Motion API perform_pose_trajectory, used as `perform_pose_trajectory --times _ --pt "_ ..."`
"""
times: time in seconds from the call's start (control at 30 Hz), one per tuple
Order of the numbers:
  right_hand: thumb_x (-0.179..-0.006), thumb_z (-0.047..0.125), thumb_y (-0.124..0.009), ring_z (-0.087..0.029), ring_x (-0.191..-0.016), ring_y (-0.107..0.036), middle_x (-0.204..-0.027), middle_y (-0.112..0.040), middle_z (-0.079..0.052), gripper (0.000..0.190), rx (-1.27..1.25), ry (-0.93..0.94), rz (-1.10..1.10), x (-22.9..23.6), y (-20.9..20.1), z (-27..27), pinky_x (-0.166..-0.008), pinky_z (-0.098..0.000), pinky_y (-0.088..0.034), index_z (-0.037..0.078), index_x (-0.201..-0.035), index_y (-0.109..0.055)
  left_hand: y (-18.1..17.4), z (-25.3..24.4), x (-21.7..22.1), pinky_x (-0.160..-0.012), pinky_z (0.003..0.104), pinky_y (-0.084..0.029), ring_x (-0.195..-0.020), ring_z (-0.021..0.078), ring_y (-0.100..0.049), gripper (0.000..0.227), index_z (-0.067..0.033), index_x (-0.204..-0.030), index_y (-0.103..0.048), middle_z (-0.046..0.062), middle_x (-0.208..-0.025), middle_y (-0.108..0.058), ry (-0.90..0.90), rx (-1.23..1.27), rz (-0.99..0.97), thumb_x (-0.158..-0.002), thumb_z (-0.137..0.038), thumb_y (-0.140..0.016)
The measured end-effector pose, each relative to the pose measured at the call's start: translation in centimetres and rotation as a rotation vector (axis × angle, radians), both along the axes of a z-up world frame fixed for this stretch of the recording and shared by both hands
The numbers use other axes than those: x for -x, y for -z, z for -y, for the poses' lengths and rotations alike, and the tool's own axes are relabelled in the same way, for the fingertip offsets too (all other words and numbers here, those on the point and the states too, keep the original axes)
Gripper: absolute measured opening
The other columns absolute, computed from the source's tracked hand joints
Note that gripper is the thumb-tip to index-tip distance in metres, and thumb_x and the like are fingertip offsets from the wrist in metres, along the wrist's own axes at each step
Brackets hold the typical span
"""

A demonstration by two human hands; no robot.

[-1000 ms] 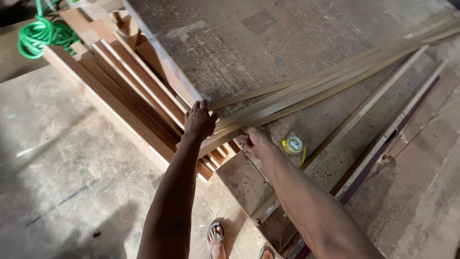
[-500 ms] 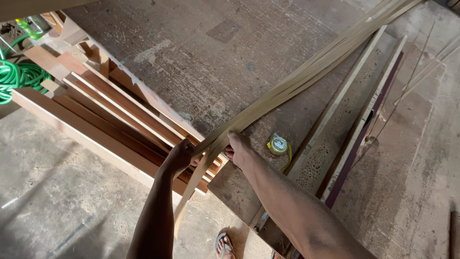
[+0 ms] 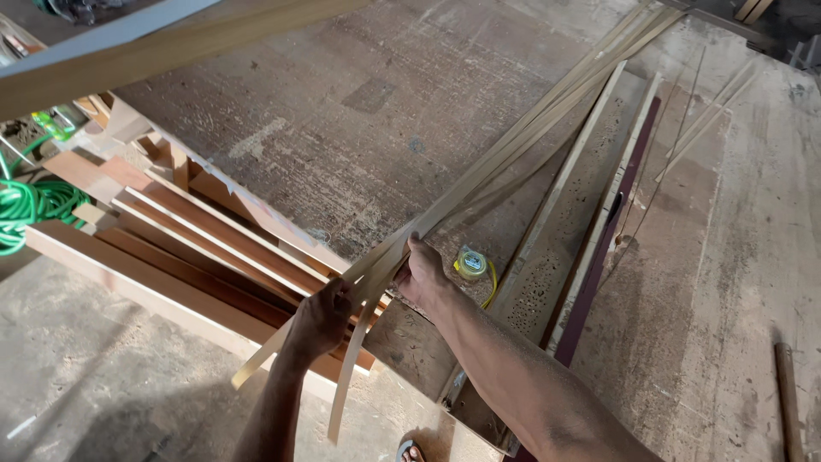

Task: The person measures and marks a long wooden board using a measuring tape and a pencil, then sorts through several thin wooden strips on a workshop table.

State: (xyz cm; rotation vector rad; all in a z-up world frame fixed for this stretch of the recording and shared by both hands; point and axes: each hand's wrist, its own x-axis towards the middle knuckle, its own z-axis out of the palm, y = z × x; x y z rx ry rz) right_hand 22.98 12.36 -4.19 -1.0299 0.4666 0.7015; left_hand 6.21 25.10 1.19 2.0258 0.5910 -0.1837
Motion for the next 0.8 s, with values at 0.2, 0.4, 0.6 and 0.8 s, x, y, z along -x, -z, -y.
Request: perform_pose_trajectory --times 0.2,0.4,0.6,0.8 --pt "-0.099 0.043 -0.067 -0.035 -0.081 -0.077 -0.094 -0.067 -0.013 0.035 -0.108 -0.091 0.121 1.9 -2.4 1.1 -0.069 -0.0495 -0.067 0.015 -0.117 -0.055 0.1 2.2 2.9 -0.089 0.046 -0.055 -0.091 0.0294 -0.076 0.026 -0.0193 -0.102 -0.064 0.007 -0.089 -0.071 0.001 -0.718 0.082 -0.099 -0.034 -0.042" --pt "-0.109 0.020 -0.055 -0.030 -0.074 -0.070 -0.082 -0.065 -0.014 0.021 -0.313 -0.221 0.022 7.2 -8.1 3.2 -0.075 -0.0413 -0.064 0.000 -0.104 -0.057 -6.1 5.3 6.9 -0.073 0.042 -0.049 -0.070 0.0240 -0.067 0.048 -0.0215 -0.081 -0.073 0.004 -0.077 -0.070 -0.171 -1.241 0.284 -0.102 -0.059 -0.051" --pt "-0.095 0.031 -0.075 -0.036 -0.074 -0.076 -0.082 -0.075 -0.019 0.033 -0.598 -0.539 0.191 11.4 -8.6 6.9 -0.065 -0.0490 -0.065 0.000 -0.089 -0.071 -5.7 6.7 8.4 -0.101 0.052 -0.046 -0.104 0.0337 -0.066 0.093 -0.0116 -0.127 -0.054 0.012 -0.118 -0.068 0.022 -0.930 0.126 -0.077 -0.090 -0.055" --pt "-0.111 0.020 -0.057 -0.034 -0.083 -0.073 -0.095 -0.073 -0.022 0.026 -0.344 -0.515 0.042 14.8 -12.2 11.5 -0.075 -0.0439 -0.065 -0.002 -0.098 -0.065 -3.4 10.5 12.4 -0.077 0.060 -0.054 -0.096 0.0477 -0.070 0.048 -0.0302 -0.123 -0.049 0.014 -0.101 -0.077 -0.052 -0.671 -0.207 -0.089 -0.065 -0.053"
